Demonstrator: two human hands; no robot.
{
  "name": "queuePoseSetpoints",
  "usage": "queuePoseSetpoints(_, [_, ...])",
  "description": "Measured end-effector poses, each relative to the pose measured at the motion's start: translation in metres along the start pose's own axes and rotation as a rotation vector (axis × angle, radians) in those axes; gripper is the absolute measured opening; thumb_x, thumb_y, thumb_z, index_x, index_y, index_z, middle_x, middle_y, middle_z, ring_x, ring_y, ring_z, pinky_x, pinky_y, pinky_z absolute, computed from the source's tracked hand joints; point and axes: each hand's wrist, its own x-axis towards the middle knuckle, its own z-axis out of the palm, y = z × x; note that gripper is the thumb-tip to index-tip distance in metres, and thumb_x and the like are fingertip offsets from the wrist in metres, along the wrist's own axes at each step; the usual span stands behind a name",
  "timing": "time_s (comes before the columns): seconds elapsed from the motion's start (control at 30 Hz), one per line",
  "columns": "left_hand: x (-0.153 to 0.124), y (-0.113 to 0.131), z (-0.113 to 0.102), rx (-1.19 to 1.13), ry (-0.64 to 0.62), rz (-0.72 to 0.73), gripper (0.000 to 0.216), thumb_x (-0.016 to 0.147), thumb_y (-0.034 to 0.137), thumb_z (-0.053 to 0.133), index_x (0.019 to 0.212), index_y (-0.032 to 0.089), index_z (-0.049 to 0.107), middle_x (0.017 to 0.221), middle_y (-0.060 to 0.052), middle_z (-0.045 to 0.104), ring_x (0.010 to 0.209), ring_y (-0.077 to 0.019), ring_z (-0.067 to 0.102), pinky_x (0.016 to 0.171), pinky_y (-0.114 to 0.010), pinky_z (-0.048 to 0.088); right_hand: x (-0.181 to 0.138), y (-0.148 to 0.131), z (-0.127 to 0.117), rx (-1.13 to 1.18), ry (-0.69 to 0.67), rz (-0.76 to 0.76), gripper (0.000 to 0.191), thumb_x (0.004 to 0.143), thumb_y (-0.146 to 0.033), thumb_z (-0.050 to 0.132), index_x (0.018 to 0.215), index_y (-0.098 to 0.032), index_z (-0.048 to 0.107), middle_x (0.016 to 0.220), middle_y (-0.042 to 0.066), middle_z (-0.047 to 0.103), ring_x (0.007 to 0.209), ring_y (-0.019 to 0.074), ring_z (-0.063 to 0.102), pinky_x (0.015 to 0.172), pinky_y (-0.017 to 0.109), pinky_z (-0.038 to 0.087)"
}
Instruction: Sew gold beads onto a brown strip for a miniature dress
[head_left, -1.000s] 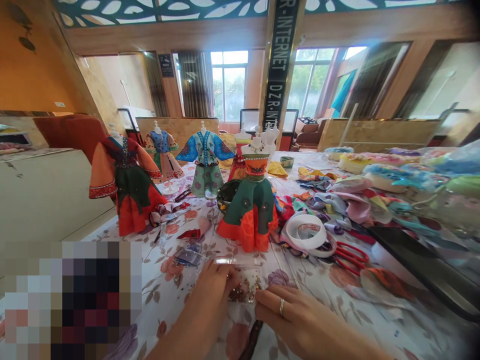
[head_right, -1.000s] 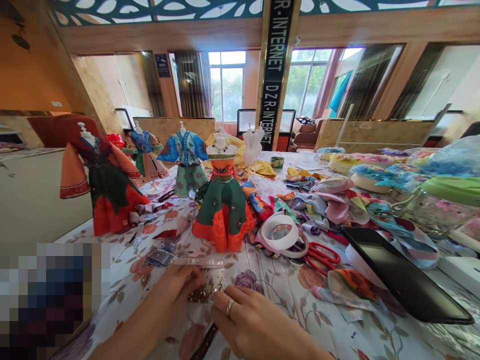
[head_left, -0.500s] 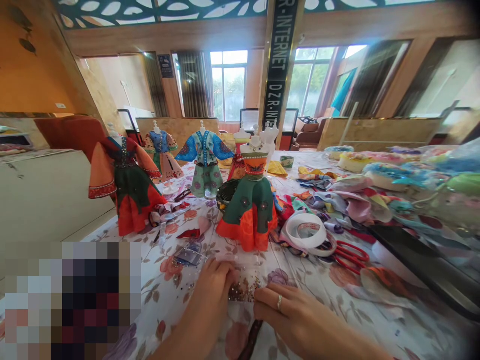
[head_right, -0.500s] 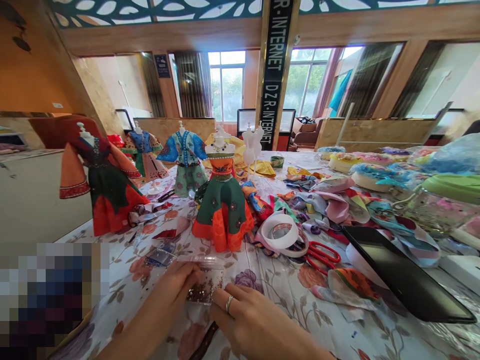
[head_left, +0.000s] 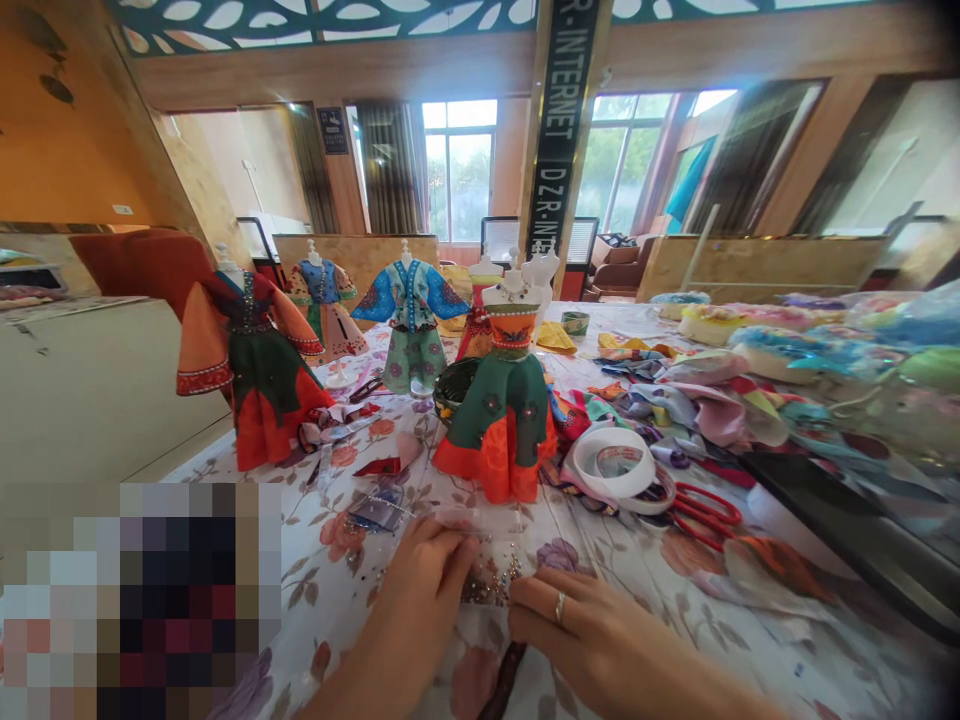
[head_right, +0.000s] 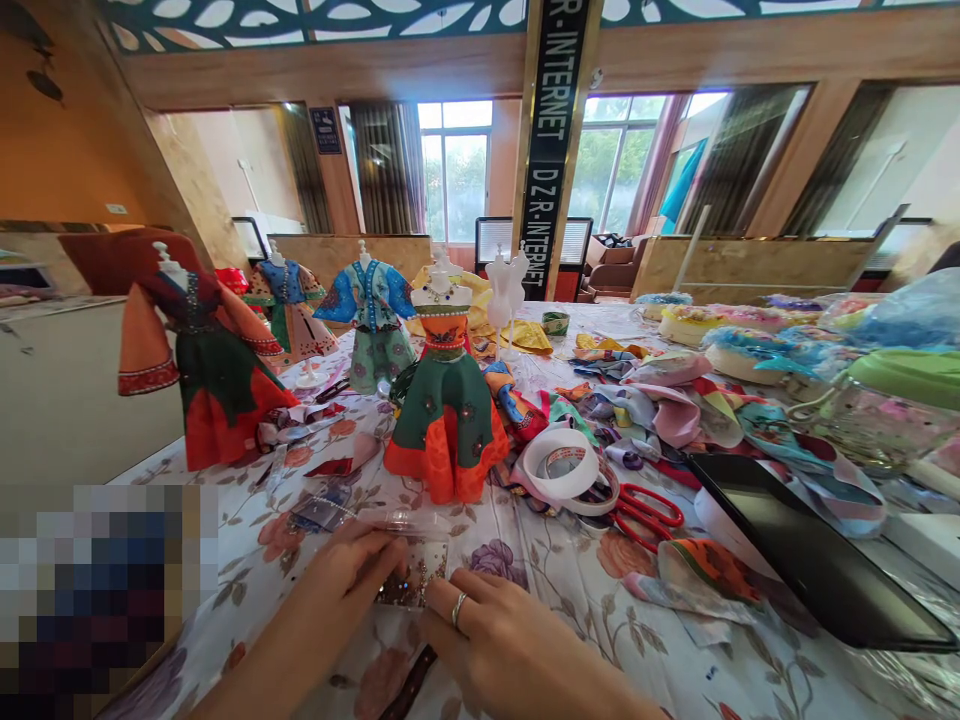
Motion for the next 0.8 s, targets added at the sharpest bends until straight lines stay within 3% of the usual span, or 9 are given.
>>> queuePoseSetpoints(0.23, [0.0022,0.0028,-0.0033,-0.005,-0.038,-0.015,0.030,0.084,0.028,0.043,0.062,0.020,0.062,0.080,-0.007,0.065,0.087,-0.0254,0.059,0.083,-0.042,0.045,0.0006,0.0002,-0.0007,0.036,-0.003,0.008,0.025,0.098,-0.013,0.037,0.085,-0.017,0.058,0.082,0.000,0.062,0.067,0.0137,0.052,0.060,0.026,0.041])
queuePoseSetpoints(0.57, [0.0047,0.0004,-0.0050,-0.018,-0.041,-0.017,0.017,0.076,0.023,0.053,0.068,0.020,0.068,0.079,-0.004,0.068,0.081,-0.0230,0.062,0.077,-0.036,0.047,-0.0006,0.0014,0.0013,0.004,-0.009,-0.009,0.015,0.093,-0.011,0.047,0.085,-0.016,0.058,0.082,0.000,0.062,0.067,0.0134,0.053,0.058,0.026,0.041])
queuePoseSetpoints(0.8, [0.0048,0.0021,-0.0050,0.021,-0.027,-0.015,0.008,0.068,0.017,0.063,0.061,0.020,0.066,0.076,-0.002,0.066,0.078,-0.0219,0.062,0.075,-0.034,0.047,-0.0015,0.0018,0.0020,-0.001,-0.057,0.008,0.010,0.093,-0.012,0.050,0.090,-0.017,0.058,0.088,0.000,0.064,0.071,0.0135,0.055,0.062,0.025,0.043])
